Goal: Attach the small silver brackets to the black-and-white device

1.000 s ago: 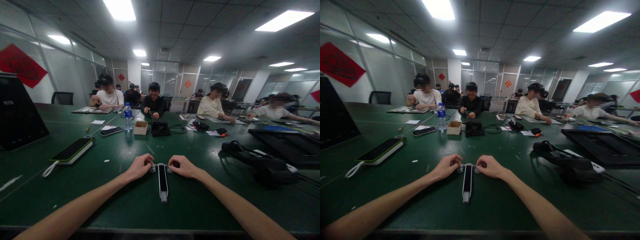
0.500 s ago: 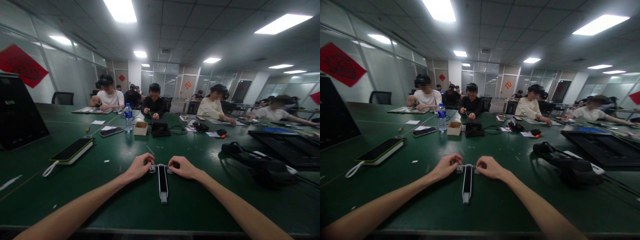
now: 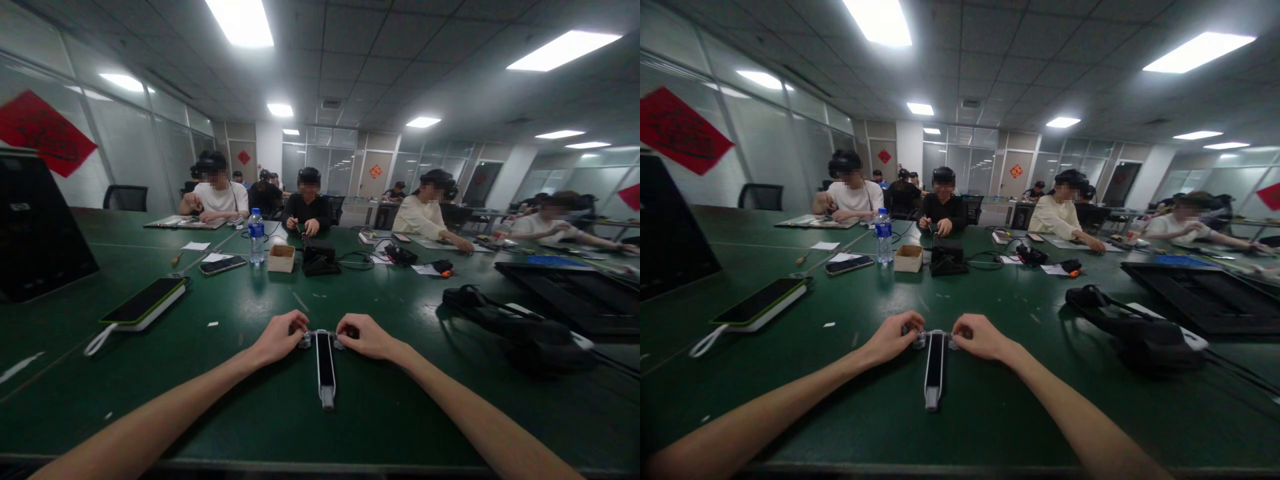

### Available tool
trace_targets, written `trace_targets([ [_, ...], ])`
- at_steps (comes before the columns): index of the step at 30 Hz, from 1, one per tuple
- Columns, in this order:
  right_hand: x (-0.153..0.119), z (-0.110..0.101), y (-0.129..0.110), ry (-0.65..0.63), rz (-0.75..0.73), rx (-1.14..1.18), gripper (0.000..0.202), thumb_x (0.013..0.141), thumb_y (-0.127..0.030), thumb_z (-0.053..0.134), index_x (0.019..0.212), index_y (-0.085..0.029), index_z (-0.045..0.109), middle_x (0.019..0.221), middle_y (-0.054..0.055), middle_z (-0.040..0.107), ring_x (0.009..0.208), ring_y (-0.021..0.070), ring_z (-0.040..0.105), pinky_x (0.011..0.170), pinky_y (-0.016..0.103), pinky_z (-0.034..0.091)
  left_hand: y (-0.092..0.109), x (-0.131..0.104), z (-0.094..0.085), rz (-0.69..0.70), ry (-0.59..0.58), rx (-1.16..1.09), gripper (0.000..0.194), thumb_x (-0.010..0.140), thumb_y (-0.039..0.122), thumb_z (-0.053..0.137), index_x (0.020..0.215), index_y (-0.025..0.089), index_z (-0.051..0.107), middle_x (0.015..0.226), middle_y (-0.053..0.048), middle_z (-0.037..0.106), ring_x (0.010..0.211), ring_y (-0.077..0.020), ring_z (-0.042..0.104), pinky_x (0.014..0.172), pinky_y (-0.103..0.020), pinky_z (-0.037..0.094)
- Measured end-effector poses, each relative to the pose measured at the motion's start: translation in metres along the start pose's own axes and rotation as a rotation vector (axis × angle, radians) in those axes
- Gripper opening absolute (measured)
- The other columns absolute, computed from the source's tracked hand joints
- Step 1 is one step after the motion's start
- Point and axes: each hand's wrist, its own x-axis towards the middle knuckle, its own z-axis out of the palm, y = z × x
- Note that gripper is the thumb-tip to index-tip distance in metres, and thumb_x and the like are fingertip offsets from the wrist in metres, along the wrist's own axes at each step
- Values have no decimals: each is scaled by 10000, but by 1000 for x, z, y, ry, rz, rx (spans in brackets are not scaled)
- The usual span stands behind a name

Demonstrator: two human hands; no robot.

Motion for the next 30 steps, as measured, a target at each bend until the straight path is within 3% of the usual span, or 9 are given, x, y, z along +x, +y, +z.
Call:
trace_targets([
  [25,-1,-3,-9,-21,56,-20,189,849,-302,548,931,-154,634,882,31,616,725,125,544,633,234,456,-3,-4,-1,20,-6,-21,232,817,166,476,1013,160,600,909,-28,700,825,-165,647,719,-265,492],
  [30,1,-4,-14,50,37,-67,174,855,-281,532,909,-147,629,857,36,616,734,132,546,655,243,441,5,-4,-4,13,22,-13,226,810,144,471,991,159,604,901,-32,702,805,-163,640,727,-265,481],
])
